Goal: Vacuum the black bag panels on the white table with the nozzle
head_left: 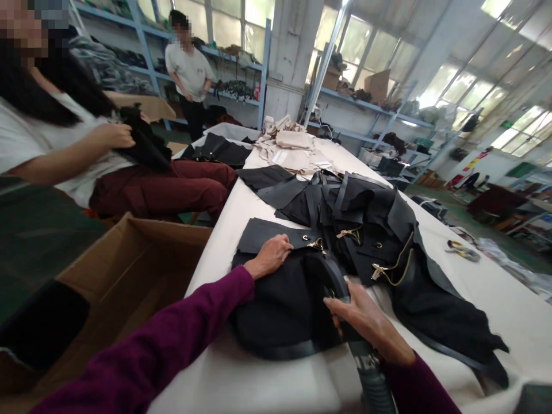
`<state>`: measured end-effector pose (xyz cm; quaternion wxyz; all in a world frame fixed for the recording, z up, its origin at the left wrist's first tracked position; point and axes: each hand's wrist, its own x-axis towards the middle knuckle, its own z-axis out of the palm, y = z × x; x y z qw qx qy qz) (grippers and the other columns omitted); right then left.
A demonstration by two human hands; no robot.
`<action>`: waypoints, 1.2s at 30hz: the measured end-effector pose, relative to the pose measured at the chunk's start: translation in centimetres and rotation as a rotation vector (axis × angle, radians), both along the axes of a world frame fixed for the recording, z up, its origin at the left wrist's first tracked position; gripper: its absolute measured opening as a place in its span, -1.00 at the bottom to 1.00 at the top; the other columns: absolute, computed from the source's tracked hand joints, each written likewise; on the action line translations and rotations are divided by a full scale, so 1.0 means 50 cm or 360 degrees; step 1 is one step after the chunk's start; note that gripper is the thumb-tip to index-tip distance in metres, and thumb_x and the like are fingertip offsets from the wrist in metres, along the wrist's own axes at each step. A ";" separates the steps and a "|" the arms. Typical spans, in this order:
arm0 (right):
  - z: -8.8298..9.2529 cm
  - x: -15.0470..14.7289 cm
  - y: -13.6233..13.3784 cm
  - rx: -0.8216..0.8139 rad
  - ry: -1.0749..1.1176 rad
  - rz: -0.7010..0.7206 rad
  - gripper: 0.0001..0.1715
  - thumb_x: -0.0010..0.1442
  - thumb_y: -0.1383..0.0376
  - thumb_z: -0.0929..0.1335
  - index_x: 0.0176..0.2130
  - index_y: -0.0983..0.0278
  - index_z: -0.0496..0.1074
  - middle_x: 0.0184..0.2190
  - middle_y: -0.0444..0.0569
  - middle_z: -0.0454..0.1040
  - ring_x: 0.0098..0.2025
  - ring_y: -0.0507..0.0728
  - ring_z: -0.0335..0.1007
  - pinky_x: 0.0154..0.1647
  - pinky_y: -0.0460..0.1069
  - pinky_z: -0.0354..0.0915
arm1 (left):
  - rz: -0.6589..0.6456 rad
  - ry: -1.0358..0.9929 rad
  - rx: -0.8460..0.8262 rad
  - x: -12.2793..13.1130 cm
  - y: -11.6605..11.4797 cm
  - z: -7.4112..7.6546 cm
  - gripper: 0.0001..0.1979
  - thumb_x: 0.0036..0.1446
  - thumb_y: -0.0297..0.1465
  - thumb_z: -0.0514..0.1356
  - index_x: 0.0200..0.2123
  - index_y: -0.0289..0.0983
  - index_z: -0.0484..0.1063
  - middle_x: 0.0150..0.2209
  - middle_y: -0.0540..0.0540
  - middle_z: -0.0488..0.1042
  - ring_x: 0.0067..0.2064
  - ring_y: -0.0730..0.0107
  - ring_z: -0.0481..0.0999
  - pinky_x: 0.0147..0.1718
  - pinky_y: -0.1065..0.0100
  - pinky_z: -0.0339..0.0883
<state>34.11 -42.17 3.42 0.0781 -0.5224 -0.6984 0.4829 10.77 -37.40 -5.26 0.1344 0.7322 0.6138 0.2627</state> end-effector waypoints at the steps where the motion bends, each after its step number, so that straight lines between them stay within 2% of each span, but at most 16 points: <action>1: -0.002 -0.005 0.007 0.0019 -0.0003 -0.0002 -0.72 0.09 0.13 0.30 -0.40 0.30 0.20 -0.64 -0.16 0.34 -0.64 0.01 0.27 -0.65 -0.11 0.22 | -0.0003 -0.0049 -0.0011 -0.006 0.006 -0.007 -0.85 0.20 -0.51 0.06 -0.30 -0.35 0.43 -0.21 -0.11 0.42 -0.16 0.31 0.39 -0.10 0.18 0.26; 4: 0.001 -0.017 0.026 0.0066 0.0013 0.0037 -0.72 0.10 0.15 0.30 -0.45 0.30 0.21 -0.65 -0.14 0.33 -0.64 0.01 0.26 -0.66 -0.12 0.19 | -0.0033 -0.0234 -0.0078 -0.021 0.007 -0.007 -0.85 0.19 -0.50 0.06 -0.40 -0.34 0.39 -0.39 -0.03 0.38 -0.30 0.37 0.38 -0.18 0.21 0.25; 7: 0.006 -0.017 0.046 0.0042 0.0102 0.0039 -0.73 0.12 0.16 0.30 -0.43 0.31 0.23 -0.63 -0.13 0.34 -0.62 0.02 0.28 -0.63 -0.11 0.21 | -0.0163 -0.0510 -0.0243 -0.031 -0.005 0.001 -0.76 0.19 -0.43 0.04 -0.53 -0.31 0.30 -0.57 0.07 0.23 -0.48 0.45 0.28 -0.40 0.36 0.21; 9: 0.005 -0.008 0.062 -0.0018 0.0157 -0.0011 -0.70 0.13 0.12 0.30 -0.40 0.32 0.26 -0.61 -0.12 0.36 -0.59 0.02 0.30 -0.60 -0.10 0.23 | -0.0222 -0.0711 -0.0374 -0.034 -0.009 -0.002 -0.72 0.19 -0.38 0.01 -0.56 -0.30 0.26 -0.61 0.09 0.15 -0.55 0.50 0.20 -0.53 0.42 0.11; 12: -0.005 0.013 0.086 -0.0083 0.0259 -0.0089 -0.64 0.14 0.06 0.31 -0.37 0.33 0.28 -0.58 -0.12 0.36 -0.56 0.02 0.30 -0.57 -0.10 0.24 | -0.0216 -0.0957 -0.0528 -0.033 -0.007 -0.016 -0.74 0.15 -0.34 0.00 -0.56 -0.29 0.24 -0.62 0.11 0.10 -0.60 0.53 0.11 -0.62 0.44 0.00; 15: -0.011 0.035 0.102 -0.0075 0.0307 -0.0143 -0.61 0.12 0.03 0.33 -0.39 0.33 0.28 -0.58 -0.13 0.34 -0.56 0.01 0.29 -0.58 -0.10 0.22 | -0.0178 -0.1138 -0.0616 -0.031 0.000 -0.027 -0.76 0.09 -0.31 0.02 -0.55 -0.30 0.24 -0.63 0.11 0.08 -0.62 0.55 0.07 -0.64 0.45 -0.06; 19: -0.005 0.047 0.097 -0.0037 0.0195 -0.0119 -0.58 0.13 0.01 0.30 -0.43 0.33 0.29 -0.62 -0.13 0.34 -0.59 0.02 0.29 -0.59 -0.10 0.22 | -0.0153 -0.1268 -0.0672 -0.030 0.001 -0.027 -0.75 0.06 -0.28 0.06 -0.54 -0.33 0.28 -0.63 0.11 0.08 -0.61 0.57 0.06 -0.64 0.46 -0.09; 23: -0.005 0.032 0.071 -0.0079 0.0139 0.0042 -0.61 0.14 0.02 0.30 -0.41 0.31 0.30 -0.60 -0.13 0.37 -0.58 0.03 0.32 -0.59 -0.10 0.26 | -0.0182 -0.1340 -0.0699 -0.030 -0.006 -0.021 -0.74 0.08 -0.26 0.07 -0.50 -0.35 0.31 -0.61 0.09 0.14 -0.59 0.56 0.09 -0.63 0.48 -0.07; 27: -0.017 0.008 0.066 -0.0067 0.0123 0.0180 -0.62 0.15 0.04 0.29 -0.42 0.32 0.30 -0.61 -0.13 0.38 -0.59 0.02 0.31 -0.60 -0.12 0.24 | -0.0328 -0.1386 -0.0707 -0.030 -0.010 -0.014 -0.73 0.09 -0.25 0.09 -0.44 -0.37 0.38 -0.55 0.04 0.25 -0.54 0.55 0.16 -0.57 0.49 0.02; 29: -0.024 0.001 0.082 -0.0081 0.0160 0.0169 -0.62 0.14 0.04 0.30 -0.43 0.32 0.29 -0.62 -0.14 0.37 -0.61 0.01 0.29 -0.61 -0.12 0.24 | -0.0406 -0.1373 -0.0715 -0.030 -0.013 -0.010 -0.72 0.09 -0.25 0.10 -0.43 -0.39 0.40 -0.54 0.04 0.26 -0.53 0.55 0.17 -0.56 0.49 0.03; 33: -0.039 0.014 0.135 -0.0122 0.0298 -0.0015 -0.62 0.13 0.04 0.33 -0.41 0.33 0.30 -0.59 -0.12 0.35 -0.58 0.01 0.29 -0.59 -0.11 0.23 | -0.0497 -0.1300 -0.0734 -0.025 -0.025 -0.003 -0.72 0.07 -0.26 0.13 -0.42 -0.41 0.43 -0.51 0.01 0.30 -0.50 0.53 0.19 -0.54 0.49 0.06; 36: -0.054 0.045 0.162 -0.0346 0.0514 -0.0059 -0.61 0.13 0.05 0.34 -0.42 0.33 0.29 -0.60 -0.14 0.30 -0.59 -0.01 0.26 -0.58 -0.12 0.20 | -0.0442 -0.1264 -0.0691 -0.020 -0.033 -0.002 -0.71 0.07 -0.26 0.12 -0.42 -0.41 0.42 -0.52 0.02 0.28 -0.50 0.54 0.18 -0.53 0.48 0.05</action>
